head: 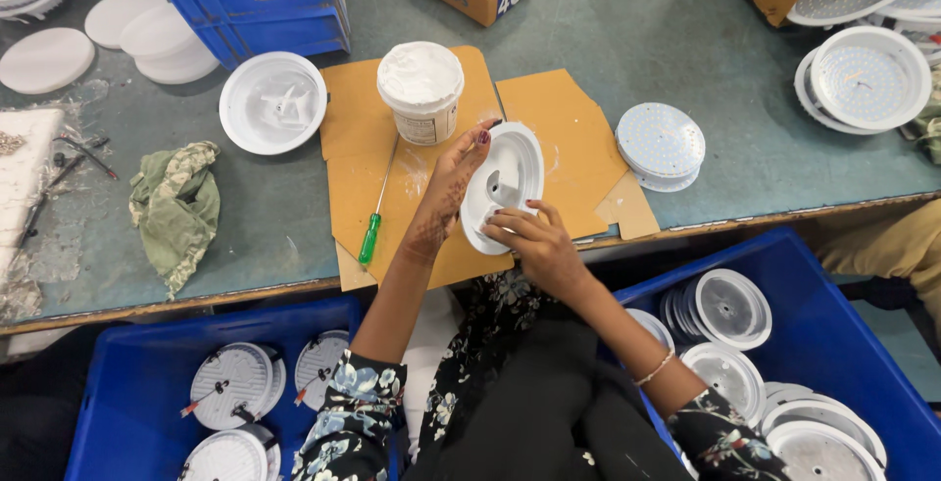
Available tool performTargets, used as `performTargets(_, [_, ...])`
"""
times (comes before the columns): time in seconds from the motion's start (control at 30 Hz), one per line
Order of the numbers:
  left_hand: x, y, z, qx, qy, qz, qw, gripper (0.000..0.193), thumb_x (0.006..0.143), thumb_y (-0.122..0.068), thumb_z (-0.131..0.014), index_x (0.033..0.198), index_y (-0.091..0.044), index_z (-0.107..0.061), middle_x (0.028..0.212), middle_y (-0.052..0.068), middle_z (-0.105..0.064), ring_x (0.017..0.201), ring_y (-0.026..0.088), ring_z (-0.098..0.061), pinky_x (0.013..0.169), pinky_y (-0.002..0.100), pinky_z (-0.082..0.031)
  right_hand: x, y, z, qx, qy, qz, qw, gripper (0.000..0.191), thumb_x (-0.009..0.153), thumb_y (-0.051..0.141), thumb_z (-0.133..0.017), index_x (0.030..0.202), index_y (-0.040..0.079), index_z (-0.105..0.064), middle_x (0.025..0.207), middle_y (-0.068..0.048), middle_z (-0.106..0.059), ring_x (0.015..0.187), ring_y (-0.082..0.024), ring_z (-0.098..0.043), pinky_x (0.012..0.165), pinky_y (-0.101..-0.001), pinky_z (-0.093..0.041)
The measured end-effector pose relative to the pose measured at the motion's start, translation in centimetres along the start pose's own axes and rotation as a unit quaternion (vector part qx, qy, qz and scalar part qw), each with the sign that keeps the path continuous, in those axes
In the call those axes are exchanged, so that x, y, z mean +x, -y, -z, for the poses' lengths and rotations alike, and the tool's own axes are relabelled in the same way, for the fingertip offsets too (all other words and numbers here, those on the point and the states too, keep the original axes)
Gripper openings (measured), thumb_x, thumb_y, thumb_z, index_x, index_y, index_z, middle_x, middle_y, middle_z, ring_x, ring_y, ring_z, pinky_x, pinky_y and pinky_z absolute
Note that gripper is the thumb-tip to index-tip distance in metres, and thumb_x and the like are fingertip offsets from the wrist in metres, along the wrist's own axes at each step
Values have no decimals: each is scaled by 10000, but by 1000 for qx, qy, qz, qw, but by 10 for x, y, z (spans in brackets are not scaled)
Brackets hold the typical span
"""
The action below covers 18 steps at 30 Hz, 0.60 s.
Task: The person scoops a white compound from a tub and spreads it inside white circular LED housings using a small metal spatula. The person handles the housings one at a time, applies the compound to the interior surface, and places the finished units into a blue crate.
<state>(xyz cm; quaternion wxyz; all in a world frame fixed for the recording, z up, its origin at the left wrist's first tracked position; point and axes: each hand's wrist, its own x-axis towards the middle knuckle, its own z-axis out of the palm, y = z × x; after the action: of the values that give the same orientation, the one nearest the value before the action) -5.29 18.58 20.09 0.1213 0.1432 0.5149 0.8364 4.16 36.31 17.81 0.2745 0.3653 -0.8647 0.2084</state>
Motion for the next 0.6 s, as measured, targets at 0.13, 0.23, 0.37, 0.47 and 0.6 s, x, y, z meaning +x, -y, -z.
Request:
performTargets(0.13, [2,-1,-1,-2,-7,7,1000,647,986,-446,-628,1448,-3,-538,1318,89,-640,1200,127,-611,995,260,-519,-16,-20,1,13,15,-19,1000,477,817,-108,-573,1201,125,-734,1242,-37,-713,1225,-204,-655,1103,-460,-401])
performTargets(0.23, [2,0,-3,0,-16,1,1000,658,985,-439,-647,1456,8,-535,1322,90,-636,1202,123,-603,998,255,-509,-21,-29,0,83,-35,-106,990,448,857,-127,-555,1206,97,-724,1219,-76,-733,1161,-250,-676,1038,-422,-448])
performTargets(0.37, [0,2,-8,-10,-33,3,999,628,992,-402,-653,1460,0,-536,1272,102,-640,1147,127,-604,956,263,-512,-13,-34,-7,127,-114,-209,963,381,907,-114,-548,1222,43,-693,1175,-160,-728,1068,-329,-711,936,-397,-552])
performTargets(0.47, [-3,6,-13,-2,-39,-22,999,573,1005,-356,-652,1442,3,-556,1270,95,-648,1132,121,-606,954,261,-511,-6,-24,-16,113,-119,-234,958,395,873,-112,-545,1209,28,-698,1101,-179,-732,966,-352,-715,891,-420,-563])
performTargets(0.6, [-10,11,-18,35,-64,-62,995,511,1026,-302,-636,1439,-8,-575,1304,82,-649,1160,111,-596,990,251,-494,-7,1,-16,131,-86,-307,939,328,903,-41,-599,1210,24,-694,1117,-200,-724,1005,-360,-713,890,-404,-551])
